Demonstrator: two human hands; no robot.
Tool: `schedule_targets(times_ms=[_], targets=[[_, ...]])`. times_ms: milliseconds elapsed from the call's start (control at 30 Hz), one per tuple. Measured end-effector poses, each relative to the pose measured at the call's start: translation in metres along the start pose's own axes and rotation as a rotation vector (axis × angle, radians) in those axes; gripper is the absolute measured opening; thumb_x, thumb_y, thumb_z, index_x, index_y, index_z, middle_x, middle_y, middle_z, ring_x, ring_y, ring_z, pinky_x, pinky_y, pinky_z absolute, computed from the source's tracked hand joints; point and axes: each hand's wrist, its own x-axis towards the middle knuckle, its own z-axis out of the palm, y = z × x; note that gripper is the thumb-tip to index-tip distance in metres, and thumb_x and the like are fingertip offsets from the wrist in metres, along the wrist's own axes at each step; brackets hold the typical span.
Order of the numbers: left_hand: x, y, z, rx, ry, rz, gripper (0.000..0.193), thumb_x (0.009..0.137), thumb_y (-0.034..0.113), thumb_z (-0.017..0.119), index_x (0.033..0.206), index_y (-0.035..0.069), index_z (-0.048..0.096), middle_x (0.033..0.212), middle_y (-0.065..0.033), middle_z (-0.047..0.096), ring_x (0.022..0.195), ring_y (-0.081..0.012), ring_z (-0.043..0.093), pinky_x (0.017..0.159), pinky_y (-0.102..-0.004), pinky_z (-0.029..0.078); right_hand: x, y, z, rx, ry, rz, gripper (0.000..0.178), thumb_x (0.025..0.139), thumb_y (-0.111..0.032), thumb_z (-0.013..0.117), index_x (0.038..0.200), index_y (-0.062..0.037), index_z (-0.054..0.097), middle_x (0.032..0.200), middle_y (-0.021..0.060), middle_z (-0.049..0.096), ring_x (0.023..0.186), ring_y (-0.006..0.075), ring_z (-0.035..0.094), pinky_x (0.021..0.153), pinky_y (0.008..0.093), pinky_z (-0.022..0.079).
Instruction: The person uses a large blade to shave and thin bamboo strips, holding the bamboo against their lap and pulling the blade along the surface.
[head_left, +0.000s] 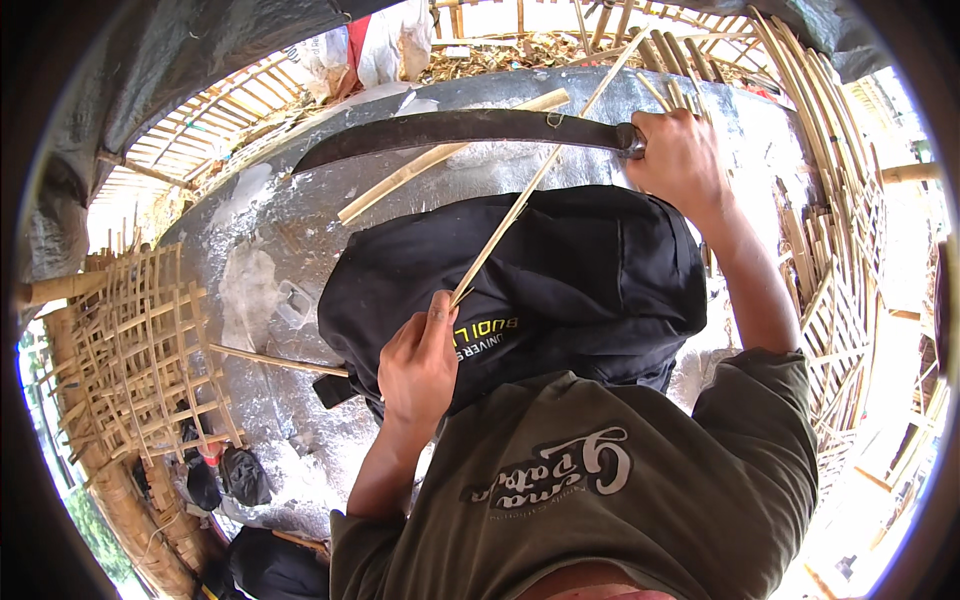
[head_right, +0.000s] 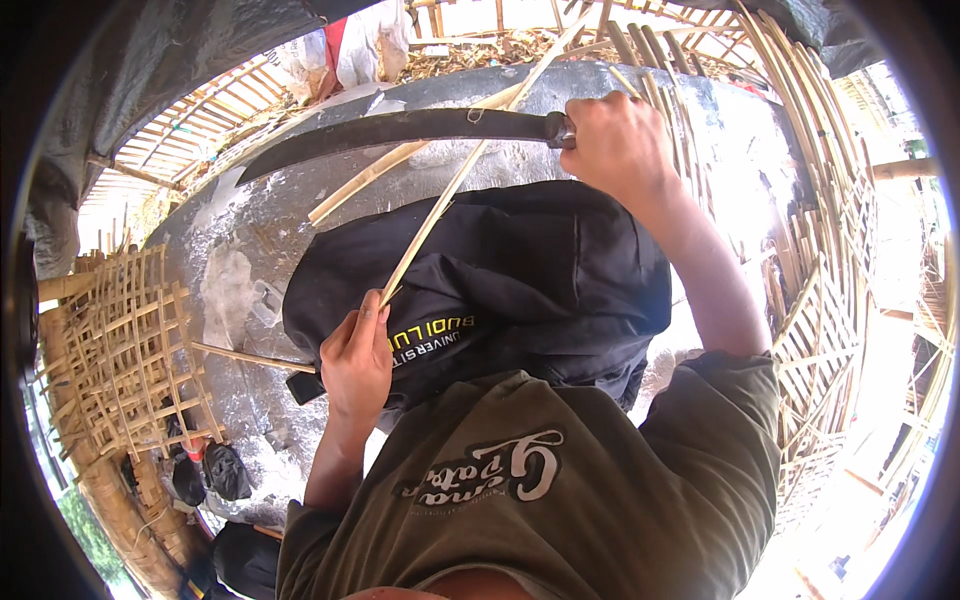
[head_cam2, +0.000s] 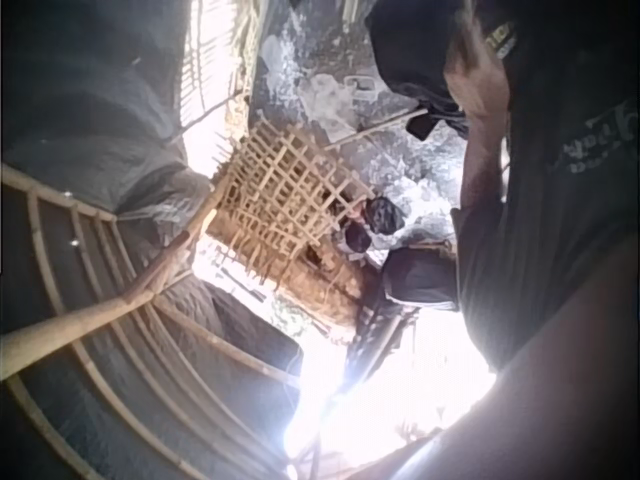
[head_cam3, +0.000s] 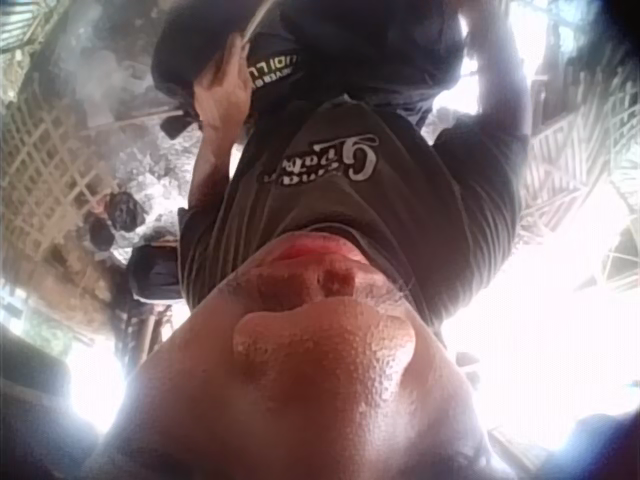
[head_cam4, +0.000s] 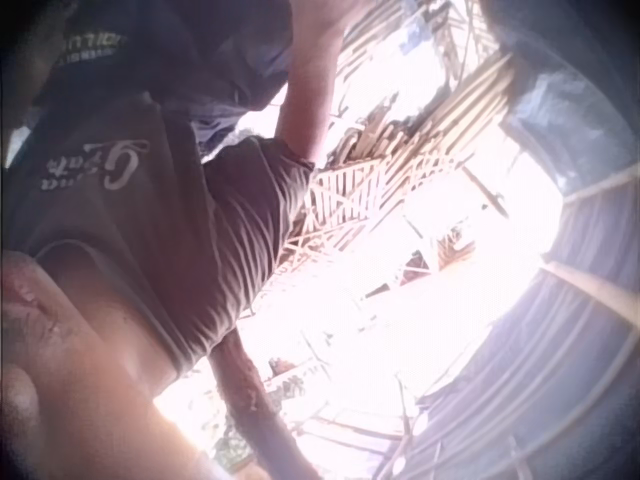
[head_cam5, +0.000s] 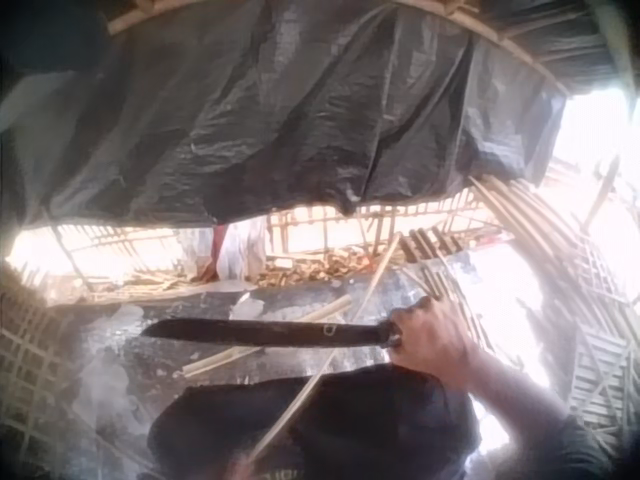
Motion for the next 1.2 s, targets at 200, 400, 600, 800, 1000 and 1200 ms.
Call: schedule_targets(times_ms=[200,400,600,800,1000,1200], targets=[[0.002,-0.004,-0.008,0.007,0.041,0.022,0.025,0.09,0.005,0.067,0.115,0.001,0.062,0.069,-0.0096,0.057,0.058,-0.0269,0.06,0.053,-0.0375,0.049,0.009,0.013,-0.002,0.001,-0.008,0.063,0.021,0.071,-0.018,0.069,0.09,-0.0091,0.072,0.079,0.0193,0.069,0.077,0.0342,0.072,0.072,0.0445,0.058],[-0.025,-0.013,-0.031,0.038,-0.029,-0.049,0.022,0.09,-0.001,0.064,0.112,-0.004,0.064,0.085,-0.0163,0.069,0.072,-0.0328,0.068,0.062,-0.0394,0.053,0.029,0.088,0.002,-0.147,-0.035,0.349,0.021,0.081,-0.017,0.065,0.1,-0.0116,0.072,0.09,0.0171,0.072,0.088,0.0321,0.072,0.082,0.0449,0.057],[0.001,-0.012,-0.038,-0.015,-0.021,-0.203,0.02,0.093,0.002,0.062,0.11,-0.008,0.064,0.092,-0.0236,0.069,0.079,-0.0379,0.07,0.065,-0.0408,0.054,0.02,0.106,0.042,-0.046,-0.18,0.443,0.025,0.079,-0.022,0.064,0.098,-0.0069,0.072,0.094,0.0258,0.07,0.094,0.0372,0.07,0.086,0.0462,0.054],[-0.01,-0.023,-0.021,-0.088,0.006,-0.349,0.02,0.094,0.003,0.06,0.11,-0.008,0.065,0.093,-0.0258,0.069,0.081,-0.0424,0.068,0.067,-0.0429,0.053,0.034,0.193,0.091,0.186,0.15,0.376,0.033,0.078,-0.03,0.075,0.088,0.0,0.068,0.079,0.0211,0.069,0.074,0.0356,0.069,0.07,0.0453,0.052],[-0.01,-0.019,0.01,-0.096,0.034,-0.281,0.017,0.094,0.01,0.062,0.109,0.001,0.065,0.078,-0.0181,0.065,0.068,-0.0385,0.065,0.056,-0.044,0.049,0.032,0.115,0.041,0.324,0.048,0.427,0.034,0.082,-0.034,0.073,0.095,-0.0021,0.071,0.08,0.0191,0.07,0.078,0.0304,0.069,0.072,0.0415,0.053],[0.006,-0.001,0.019,-0.24,-0.083,-0.378,0.015,0.095,0.012,0.062,0.104,0.0,0.064,0.078,-0.0188,0.066,0.069,-0.0381,0.065,0.058,-0.0446,0.049,0.0,-0.005,0.038,0.295,-0.058,0.11,0.02,0.08,-0.024,0.069,0.09,-0.0078,0.074,0.076,0.018,0.07,0.073,0.0368,0.069,0.07,0.0458,0.056]])
